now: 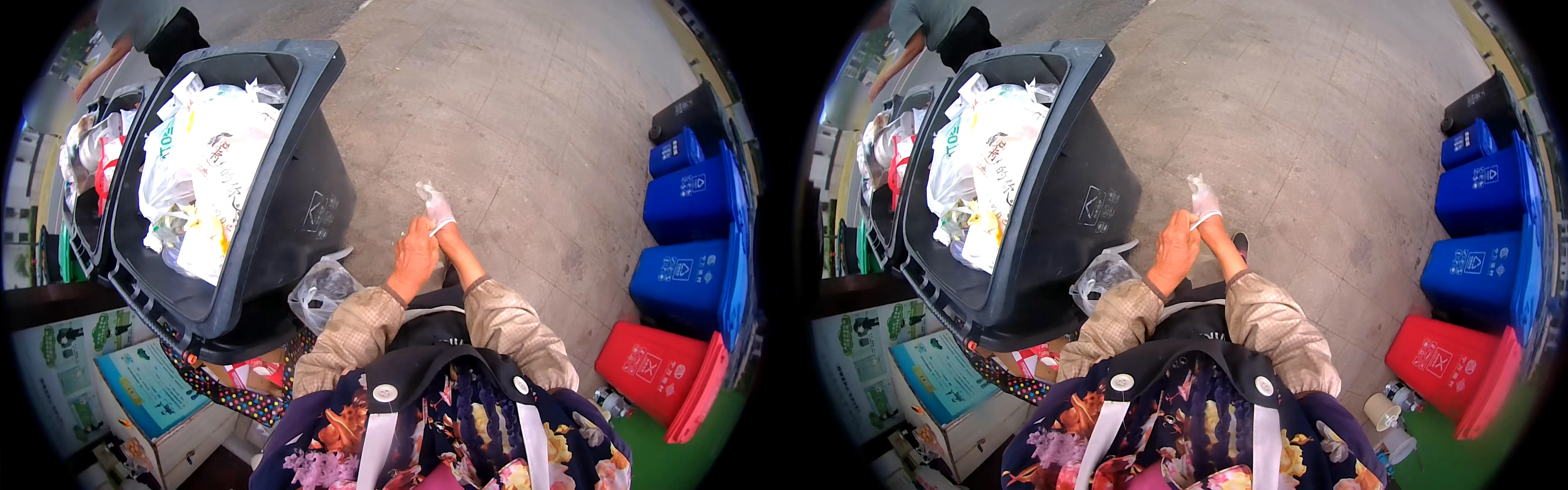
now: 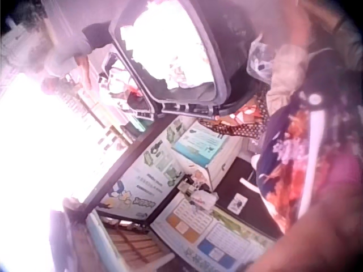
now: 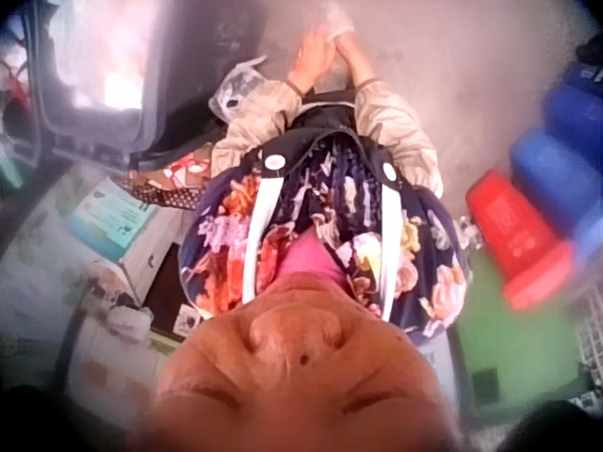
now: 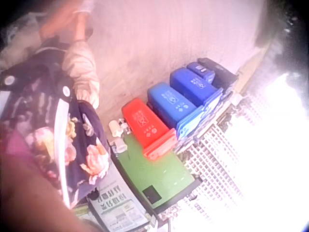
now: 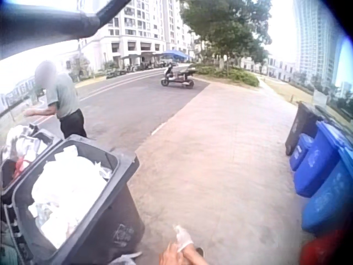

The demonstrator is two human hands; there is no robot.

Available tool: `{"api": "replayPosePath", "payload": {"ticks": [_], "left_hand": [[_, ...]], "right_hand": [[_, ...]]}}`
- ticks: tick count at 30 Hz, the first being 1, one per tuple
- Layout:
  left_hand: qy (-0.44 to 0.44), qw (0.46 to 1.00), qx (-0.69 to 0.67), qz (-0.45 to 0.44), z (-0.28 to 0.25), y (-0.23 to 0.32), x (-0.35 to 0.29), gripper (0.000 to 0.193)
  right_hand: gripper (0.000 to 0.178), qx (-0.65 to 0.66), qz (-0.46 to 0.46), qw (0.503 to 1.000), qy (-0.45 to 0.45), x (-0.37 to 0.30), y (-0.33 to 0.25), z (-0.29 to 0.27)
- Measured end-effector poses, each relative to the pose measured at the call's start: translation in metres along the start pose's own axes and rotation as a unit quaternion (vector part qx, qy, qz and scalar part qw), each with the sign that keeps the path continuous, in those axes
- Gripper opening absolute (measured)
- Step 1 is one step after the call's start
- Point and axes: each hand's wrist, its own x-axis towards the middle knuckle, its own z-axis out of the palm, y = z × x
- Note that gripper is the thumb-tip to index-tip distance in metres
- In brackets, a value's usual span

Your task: The person puts on disposable gloves and sorts through a large trash bin to find recyclable items. They retrieve a toy bubble wand, a blue plastic basket, a metal can, and a paper bag, placing them into a blue recycling bin. The person then returns to the trash bin to continue sorting.

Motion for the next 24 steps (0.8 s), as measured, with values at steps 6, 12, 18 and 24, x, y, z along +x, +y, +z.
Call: {"api": "replayPosePath", "payload": {"ticks": [6, 12, 18, 24], "left_hand": [[0.094, 0.980, 0.045, -0.171, 0.018, -0.036, 0.044, 0.028], [-0.040, 0.974, -0.022, -0.223, 0.083, -0.056, 0.100, 0.031], [-0.148, 0.968, -0.124, -0.158, 0.094, 0.016, 0.155, 0.034], [-0.186, 0.963, -0.130, -0.146, 0.089, 0.021, 0.200, 0.035]], "right_hand": [[0.060, -0.292, -0.223, 0.905, -0.214, 0.000, -0.085, 0.106], [0.058, -0.182, 0.014, 0.969, -0.168, 0.064, -0.123, 0.080], [0.043, 0.121, 0.211, 0.945, -0.217, 0.135, -0.174, 0.052], [0.046, 0.033, 0.084, 0.993, -0.072, 0.190, -0.173, 0.054]]}}
